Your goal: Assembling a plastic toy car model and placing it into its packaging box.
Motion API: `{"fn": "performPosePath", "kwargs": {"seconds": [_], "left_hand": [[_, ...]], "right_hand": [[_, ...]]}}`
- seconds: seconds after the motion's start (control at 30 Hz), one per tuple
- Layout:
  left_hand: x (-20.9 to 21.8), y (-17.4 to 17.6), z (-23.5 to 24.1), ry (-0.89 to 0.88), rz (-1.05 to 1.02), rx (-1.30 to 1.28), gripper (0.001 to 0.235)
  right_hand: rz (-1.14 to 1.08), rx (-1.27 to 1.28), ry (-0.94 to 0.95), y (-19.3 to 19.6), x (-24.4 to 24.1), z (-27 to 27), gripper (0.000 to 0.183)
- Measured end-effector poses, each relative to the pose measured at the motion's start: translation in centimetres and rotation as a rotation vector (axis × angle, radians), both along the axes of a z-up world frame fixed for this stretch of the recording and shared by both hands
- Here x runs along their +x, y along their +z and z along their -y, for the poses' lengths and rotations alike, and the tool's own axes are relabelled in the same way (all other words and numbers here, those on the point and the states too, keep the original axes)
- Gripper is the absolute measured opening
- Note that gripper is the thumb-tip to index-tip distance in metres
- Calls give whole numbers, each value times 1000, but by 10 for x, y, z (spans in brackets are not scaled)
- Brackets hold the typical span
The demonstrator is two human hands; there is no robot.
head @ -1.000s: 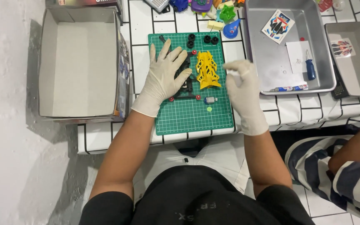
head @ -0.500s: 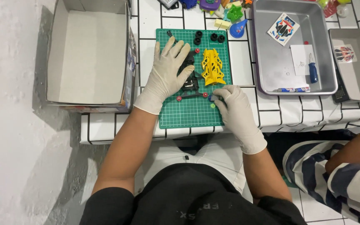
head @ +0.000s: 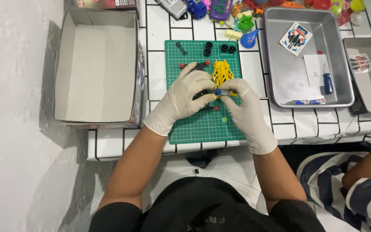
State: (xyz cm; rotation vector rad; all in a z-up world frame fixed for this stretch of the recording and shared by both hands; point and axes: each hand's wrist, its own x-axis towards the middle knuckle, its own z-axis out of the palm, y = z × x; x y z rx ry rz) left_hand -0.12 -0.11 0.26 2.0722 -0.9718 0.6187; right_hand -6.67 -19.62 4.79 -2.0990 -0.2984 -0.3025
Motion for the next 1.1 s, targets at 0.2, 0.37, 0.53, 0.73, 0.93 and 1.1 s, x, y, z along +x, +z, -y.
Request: {"fn": "performPosePath", "kwargs": {"seconds": [0.2, 0.37, 0.53, 0.73, 0.93, 1.1], "left_hand": [[6, -5, 1, 114, 29, 12, 42], [3, 6, -4, 133, -22, 31, 30], [-1, 16, -9, 108, -66, 44, 29], [-14, 15, -30, 69, -180, 92, 66], [-27, 16, -30, 195, -354, 386, 79], [-26, 16, -27, 238, -369, 478, 77]], "right_hand": [[17, -93, -18, -7, 13, -11, 31], [-116, -2, 30, 10, 14, -12, 29], [-217, 8, 39, 18, 17, -9, 29], [-216, -34, 128, 34, 23, -9, 28], [-214, -376, 260, 40, 32, -23, 24], [-56, -713, 321, 11, 42, -25, 21]]}}
